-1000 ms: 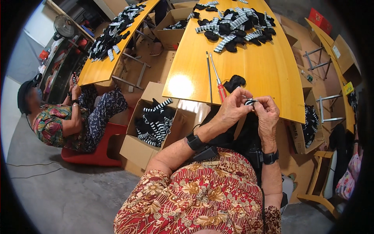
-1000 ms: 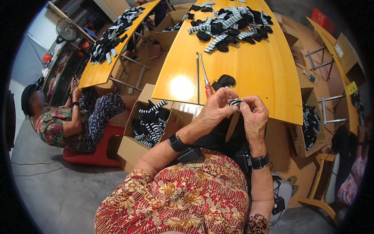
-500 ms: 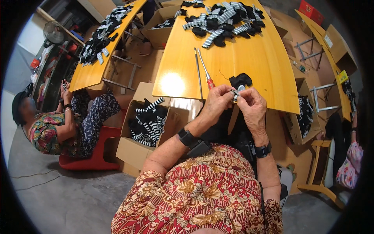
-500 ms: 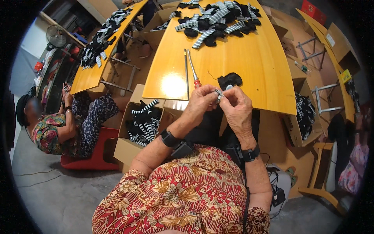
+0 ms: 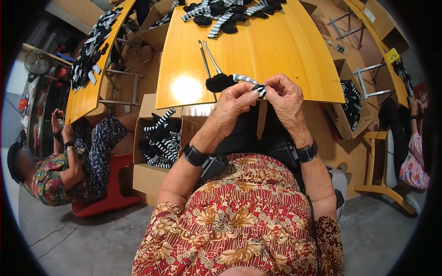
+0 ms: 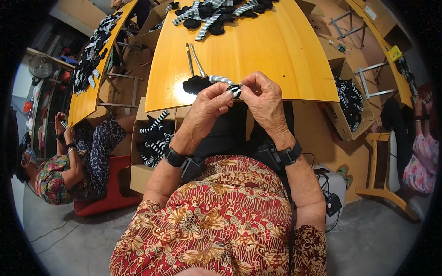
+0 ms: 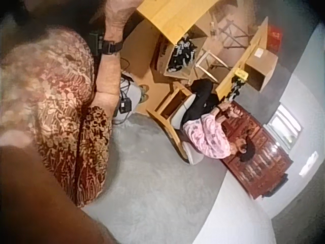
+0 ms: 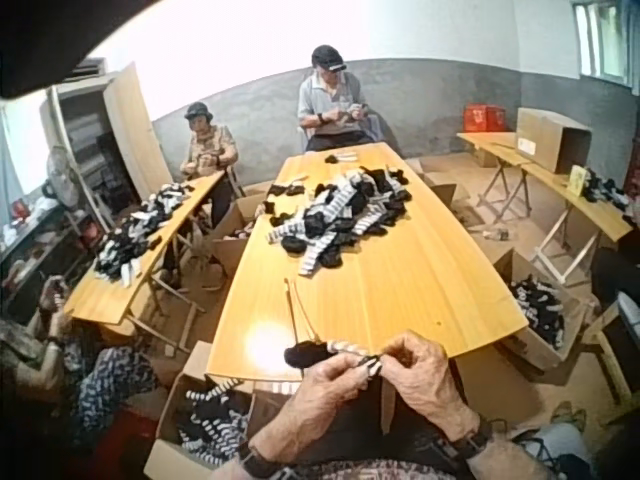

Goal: The person uses a red-handled metal tool to pull the toe of a black and white striped sock over the tool's shaft, turning the sock inside out. They then remove the sock and repeat the process with another sock from a pile on the table.

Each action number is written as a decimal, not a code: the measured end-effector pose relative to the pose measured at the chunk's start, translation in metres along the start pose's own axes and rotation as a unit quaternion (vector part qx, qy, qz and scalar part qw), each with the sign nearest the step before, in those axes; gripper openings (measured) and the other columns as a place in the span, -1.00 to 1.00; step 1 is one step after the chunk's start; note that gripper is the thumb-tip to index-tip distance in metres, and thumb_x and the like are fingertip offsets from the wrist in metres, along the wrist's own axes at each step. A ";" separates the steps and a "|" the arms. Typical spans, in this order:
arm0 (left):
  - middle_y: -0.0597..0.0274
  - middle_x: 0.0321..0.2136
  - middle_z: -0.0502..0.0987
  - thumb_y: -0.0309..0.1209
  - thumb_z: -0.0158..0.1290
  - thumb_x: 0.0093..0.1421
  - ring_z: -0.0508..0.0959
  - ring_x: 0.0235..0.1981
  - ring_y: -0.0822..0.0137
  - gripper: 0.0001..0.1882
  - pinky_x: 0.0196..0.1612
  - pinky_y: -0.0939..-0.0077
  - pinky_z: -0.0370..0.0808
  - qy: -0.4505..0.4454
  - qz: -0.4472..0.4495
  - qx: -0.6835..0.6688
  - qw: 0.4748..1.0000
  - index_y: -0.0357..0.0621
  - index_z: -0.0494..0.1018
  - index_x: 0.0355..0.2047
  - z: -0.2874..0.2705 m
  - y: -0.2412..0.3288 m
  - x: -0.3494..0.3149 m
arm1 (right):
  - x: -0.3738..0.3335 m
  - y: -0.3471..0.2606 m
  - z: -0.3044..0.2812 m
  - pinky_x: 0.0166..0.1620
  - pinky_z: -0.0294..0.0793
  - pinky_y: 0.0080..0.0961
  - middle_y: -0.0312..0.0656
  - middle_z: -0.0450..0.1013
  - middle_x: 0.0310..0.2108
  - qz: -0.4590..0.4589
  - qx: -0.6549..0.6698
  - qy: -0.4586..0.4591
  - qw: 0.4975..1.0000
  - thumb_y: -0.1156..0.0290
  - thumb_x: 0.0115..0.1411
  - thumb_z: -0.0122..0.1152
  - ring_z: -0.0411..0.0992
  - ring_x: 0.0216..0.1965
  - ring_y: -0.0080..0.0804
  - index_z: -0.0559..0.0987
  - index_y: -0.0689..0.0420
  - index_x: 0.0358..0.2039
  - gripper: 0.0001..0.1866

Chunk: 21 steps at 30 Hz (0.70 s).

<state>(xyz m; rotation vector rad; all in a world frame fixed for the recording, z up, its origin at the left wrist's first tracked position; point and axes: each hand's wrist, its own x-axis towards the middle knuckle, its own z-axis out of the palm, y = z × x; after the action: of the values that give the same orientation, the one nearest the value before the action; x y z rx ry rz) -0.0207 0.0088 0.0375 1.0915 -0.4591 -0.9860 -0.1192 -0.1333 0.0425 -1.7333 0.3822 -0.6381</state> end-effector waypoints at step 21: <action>0.37 -0.43 0.49 -0.47 0.08 0.24 0.41 -0.42 0.58 -0.92 -0.32 0.69 0.38 0.070 0.146 0.090 0.983 -0.21 0.47 -0.29 0.016 -0.004 -0.002 | -0.013 0.002 -0.008 -0.37 0.22 -0.77 -0.47 0.33 -0.51 0.173 0.374 -0.118 0.904 0.39 0.18 0.16 0.23 -0.48 -0.74 0.52 0.15 -0.31 -0.88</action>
<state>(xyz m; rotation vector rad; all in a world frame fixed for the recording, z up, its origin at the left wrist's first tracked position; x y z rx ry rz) -0.0351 0.0017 0.0410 1.2075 -0.5824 -0.6135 -0.1346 -0.1327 0.0388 -0.9525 0.2192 -0.2500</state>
